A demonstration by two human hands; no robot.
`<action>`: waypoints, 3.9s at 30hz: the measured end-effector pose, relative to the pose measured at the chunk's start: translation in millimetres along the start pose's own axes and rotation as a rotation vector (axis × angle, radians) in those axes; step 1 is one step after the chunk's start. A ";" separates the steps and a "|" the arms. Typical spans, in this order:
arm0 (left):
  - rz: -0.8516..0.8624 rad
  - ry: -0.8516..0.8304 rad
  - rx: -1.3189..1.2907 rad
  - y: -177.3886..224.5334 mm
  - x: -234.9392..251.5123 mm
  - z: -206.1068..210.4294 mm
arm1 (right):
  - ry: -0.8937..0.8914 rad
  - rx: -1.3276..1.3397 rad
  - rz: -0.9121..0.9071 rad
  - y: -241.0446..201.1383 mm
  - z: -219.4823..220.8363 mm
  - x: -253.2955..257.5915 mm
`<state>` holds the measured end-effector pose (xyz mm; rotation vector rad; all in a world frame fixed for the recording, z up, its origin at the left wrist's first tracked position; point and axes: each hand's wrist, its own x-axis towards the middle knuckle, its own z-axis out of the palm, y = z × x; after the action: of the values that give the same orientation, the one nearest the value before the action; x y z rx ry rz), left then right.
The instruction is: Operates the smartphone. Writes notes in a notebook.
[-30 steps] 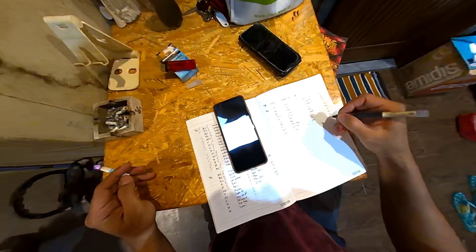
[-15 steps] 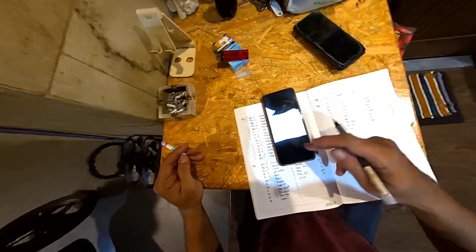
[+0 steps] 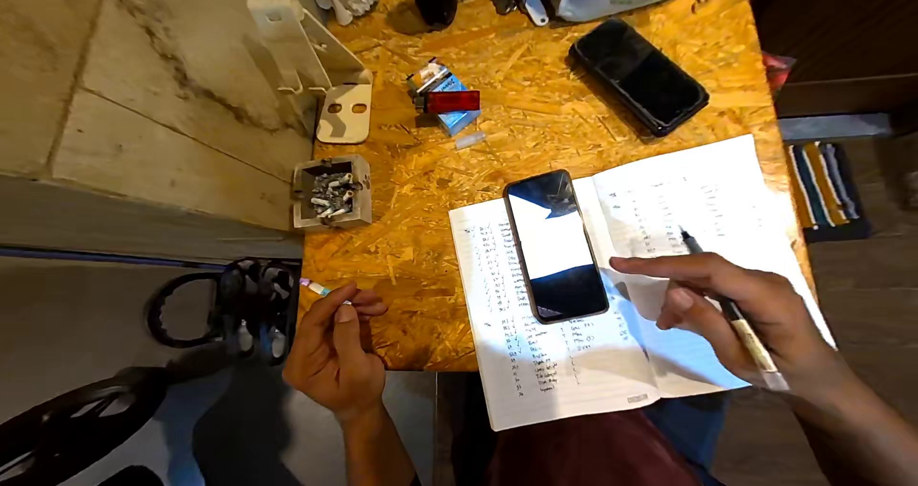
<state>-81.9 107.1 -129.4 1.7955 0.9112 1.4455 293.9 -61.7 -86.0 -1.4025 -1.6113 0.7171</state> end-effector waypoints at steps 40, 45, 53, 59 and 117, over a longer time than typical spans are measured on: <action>-0.078 -0.054 0.076 -11.6 -5.9 -11.9 | 0.173 0.286 0.253 31.3 -26.5 1.4; -0.063 -0.065 0.075 -14.5 -5.8 -14.6 | 0.178 0.267 0.242 32.4 -25.1 1.4; -0.062 -0.061 0.077 -11.5 -4.8 -12.2 | 0.180 0.239 0.237 32.6 -25.5 0.5; -0.064 -0.054 0.079 -13.7 -6.0 -13.8 | 0.185 0.269 0.236 32.5 -25.7 0.2; -0.051 -0.051 0.147 -10.7 -4.5 -11.9 | 0.165 0.270 0.297 38.9 -47.7 -4.3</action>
<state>-95.5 110.0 -138.5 1.8919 1.0526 1.3256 354.4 -63.3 -98.0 -1.4716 -1.1441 0.9272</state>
